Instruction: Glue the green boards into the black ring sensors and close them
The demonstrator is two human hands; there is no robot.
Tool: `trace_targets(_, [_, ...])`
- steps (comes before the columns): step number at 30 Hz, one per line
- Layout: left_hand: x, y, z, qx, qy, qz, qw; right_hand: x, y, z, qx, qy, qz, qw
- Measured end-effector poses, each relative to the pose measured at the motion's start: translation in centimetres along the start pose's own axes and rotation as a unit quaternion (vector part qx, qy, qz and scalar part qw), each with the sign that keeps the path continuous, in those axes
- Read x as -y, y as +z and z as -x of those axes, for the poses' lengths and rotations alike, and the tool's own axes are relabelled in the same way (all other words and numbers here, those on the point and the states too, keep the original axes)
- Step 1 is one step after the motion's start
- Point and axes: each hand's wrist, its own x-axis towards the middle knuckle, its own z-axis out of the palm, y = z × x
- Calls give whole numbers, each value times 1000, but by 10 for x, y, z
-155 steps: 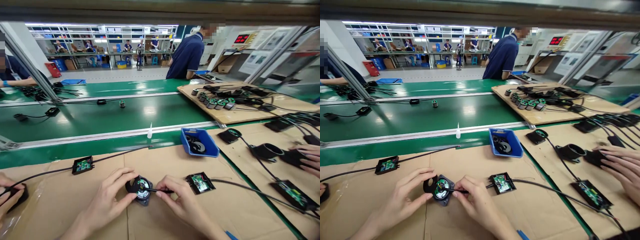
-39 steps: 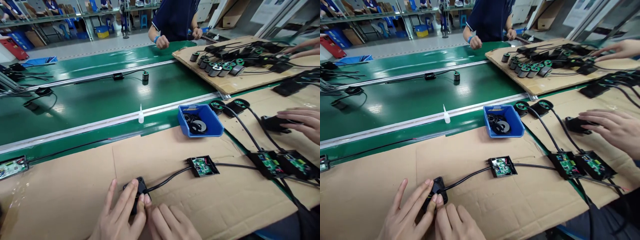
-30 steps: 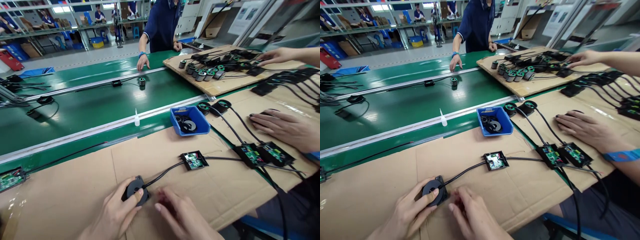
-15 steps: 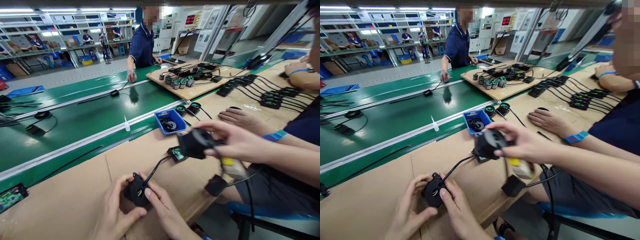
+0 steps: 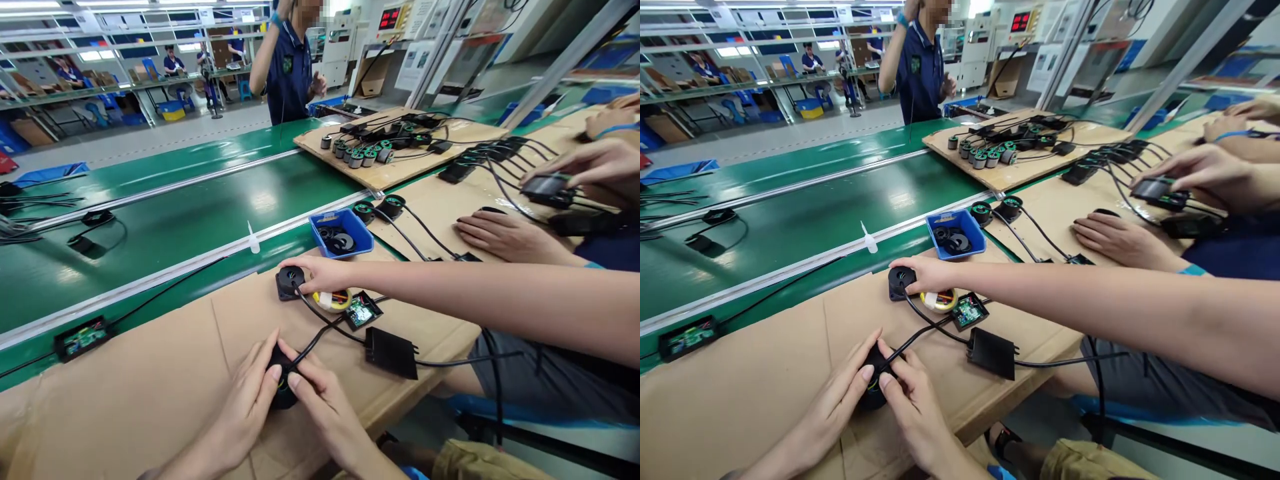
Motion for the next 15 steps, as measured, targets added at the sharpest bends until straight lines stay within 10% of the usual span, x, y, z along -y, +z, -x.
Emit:
trace_targets(10, [0, 16, 2, -32, -44, 70, 996, -21, 2, 8, -14, -54, 6, 998])
trace_targets(15, [5, 17, 4, -33, -48, 96, 994, 9, -48, -50, 35, -173, 155, 972])
